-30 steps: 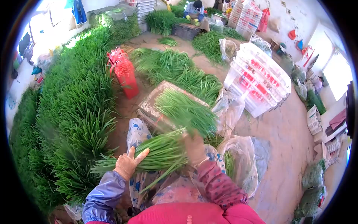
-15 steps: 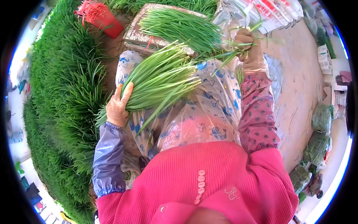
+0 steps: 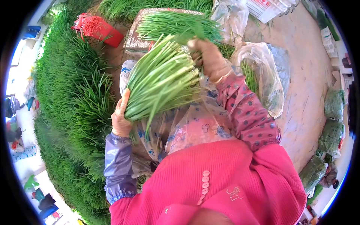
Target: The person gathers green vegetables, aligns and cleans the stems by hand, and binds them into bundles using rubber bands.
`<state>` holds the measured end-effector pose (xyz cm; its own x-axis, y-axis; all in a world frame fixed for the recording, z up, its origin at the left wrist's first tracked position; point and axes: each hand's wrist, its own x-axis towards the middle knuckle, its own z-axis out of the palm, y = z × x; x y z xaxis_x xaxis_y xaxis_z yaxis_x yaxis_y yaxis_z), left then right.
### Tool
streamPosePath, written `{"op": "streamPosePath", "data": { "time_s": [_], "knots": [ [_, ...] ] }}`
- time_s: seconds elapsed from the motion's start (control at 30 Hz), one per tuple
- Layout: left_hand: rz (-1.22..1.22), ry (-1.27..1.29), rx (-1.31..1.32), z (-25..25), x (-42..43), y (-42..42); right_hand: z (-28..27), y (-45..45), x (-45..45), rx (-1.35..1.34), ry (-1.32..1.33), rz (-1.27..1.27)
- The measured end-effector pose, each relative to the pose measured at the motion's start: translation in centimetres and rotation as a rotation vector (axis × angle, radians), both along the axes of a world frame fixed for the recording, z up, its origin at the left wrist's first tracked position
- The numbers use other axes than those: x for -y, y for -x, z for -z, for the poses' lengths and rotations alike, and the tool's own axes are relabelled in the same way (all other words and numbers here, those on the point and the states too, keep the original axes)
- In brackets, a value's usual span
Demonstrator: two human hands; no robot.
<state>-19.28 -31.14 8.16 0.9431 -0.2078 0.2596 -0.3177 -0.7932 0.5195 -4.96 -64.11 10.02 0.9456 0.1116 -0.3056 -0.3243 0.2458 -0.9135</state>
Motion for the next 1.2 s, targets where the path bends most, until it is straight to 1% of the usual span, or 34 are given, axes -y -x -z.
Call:
{"op": "streamPosePath", "data": {
  "time_s": [0.07, 0.1, 0.13, 0.17, 0.2, 0.23, 0.27, 0.3, 0.33, 0.37, 0.4, 0.43, 0.47, 0.5, 0.53, 0.6, 0.63, 0.67, 0.73, 0.77, 0.8, 0.83, 0.87, 0.9, 0.93, 1.0, 1.03, 1.07, 1.1, 1.13, 1.17, 1.2],
  "knots": [
    [0.048, 0.231, -0.091, -0.7, -0.2, -0.2, 2.1, -2.0, 3.0, -0.097, -0.507, -0.006],
    [0.02, 0.423, -0.291, -0.2, -1.0, 0.0, 1.7, -2.2, 3.7, -0.09, -0.51, -0.004],
    [0.022, 0.419, -0.287, 0.0, -1.7, 0.4, 1.1, -2.4, 4.3, -0.061, -0.408, 0.027],
    [-0.057, 0.657, -0.48, 0.3, -2.3, 0.8, 0.4, -2.5, 4.5, -0.033, -0.305, 0.057],
    [-0.062, 0.45, -0.561, -1.6, -1.8, 0.6, -0.2, -2.5, 4.4, -0.031, -0.309, 0.06],
    [-0.045, 0.236, -0.634, -3.5, -1.3, 0.3, -0.9, -2.3, 4.0, 0.006, -0.115, -0.047],
    [-0.038, 0.229, -0.635, -2.6, -2.0, 0.1, -1.1, -2.2, 3.7, 0.042, 0.08, -0.149],
    [0.138, 0.189, -0.558, -1.6, -2.5, -0.4, -1.2, -1.9, 3.2, 0.093, -0.003, -0.311],
    [0.182, 0.204, -0.547, -0.9, -3.0, -0.3, -1.6, -1.5, 2.5, 0.1, -0.002, -0.441],
    [0.226, 0.22, -0.537, -0.9, -2.8, -0.5, -0.9, -1.7, 1.0, 0.351, 0.181, -0.443],
    [0.27, 0.236, -0.527, -1.1, -2.5, -0.7, -0.8, -1.7, 0.0, 0.476, 0.269, -0.444],
    [0.181, 0.341, -0.701, -1.6, -2.2, -0.9, -0.7, -1.7, -1.0, 0.6, 0.361, -0.432],
    [0.085, 0.445, -0.872, -2.4, -1.7, -1.0, -1.8, -1.3, -1.4, 0.358, 0.358, -0.418],
    [-0.005, 0.601, -0.989, -3.5, -0.6, -1.1, -2.4, -1.2, -1.7, 0.118, 0.349, -0.401],
    [-0.006, 0.595, -0.989, -3.6, -0.6, -1.6, -1.7, -1.5, -1.9, 0.118, 0.344, -0.398],
    [0.09, 0.494, -0.984, -3.1, -0.5, -2.1, -0.5, -1.6, -2.4, -0.036, 0.189, -0.117],
    [0.138, 0.503, -0.997, -2.5, -0.9, -2.3, -0.3, -1.6, -2.0, 0.01, 0.257, -0.11],
    [0.144, 0.503, -0.998, -1.7, -1.4, -2.5, 0.2, -1.7, -1.8, 0.009, 0.259, -0.105],
    [0.128, 0.739, -1.145, -0.2, -1.9, -2.9, 1.6, -1.9, -1.5, 0.123, 0.408, -0.123],
    [0.055, 0.879, -1.213, -2.3, -0.6, -2.9, -4.8, 0.4, -0.9, -0.029, 0.514, -0.187],
    [0.058, 0.883, -1.217, -1.7, -0.9, -3.0, -3.8, 0.1, -0.1, -0.033, 0.518, -0.187],
    [0.132, 0.808, -1.183, -0.5, -1.6, -3.3, -2.0, -0.7, 0.7, -0.009, 0.344, -0.297],
    [0.203, 0.73, -1.147, -0.2, -1.9, -3.6, -2.1, -0.8, 0.8, 0.016, 0.167, -0.403],
    [0.208, 0.743, -1.171, 0.0, -2.2, -3.7, -2.5, -0.8, 1.1, -0.028, 0.297, -0.418],
    [0.205, 0.741, -1.174, 0.0, -2.3, -3.3, -2.8, -0.5, 0.9, -0.031, 0.293, -0.419],
    [0.037, 0.982, -1.266, -1.9, -0.7, -3.1, -3.8, -0.1, 0.6, -0.104, 0.308, -0.409],
    [0.037, 0.984, -1.266, -1.7, -0.9, -3.4, -5.0, 0.8, 0.2, -0.112, 0.244, -0.296],
    [0.077, 0.913, -1.251, -1.3, -1.2, -3.5, -4.2, 0.6, 0.0, -0.115, 0.247, -0.301],
    [0.114, 0.84, -1.238, -1.1, -1.4, -3.5, -2.6, 0.4, -0.4, -0.105, 0.086, -0.23],
    [0.108, 0.841, -1.24, -1.0, -1.4, -3.4, -0.8, 0.1, -0.6, -0.095, -0.077, -0.155],
    [0.128, 0.932, -1.248, -1.0, -1.2, -3.3, 0.9, -0.7, -0.5, -0.09, -0.035, -0.178],
    [0.148, 1.024, -1.255, -0.9, -1.1, -3.3, 0.7, -1.1, 0.2, -0.096, -0.035, -0.178]
  ]
}}
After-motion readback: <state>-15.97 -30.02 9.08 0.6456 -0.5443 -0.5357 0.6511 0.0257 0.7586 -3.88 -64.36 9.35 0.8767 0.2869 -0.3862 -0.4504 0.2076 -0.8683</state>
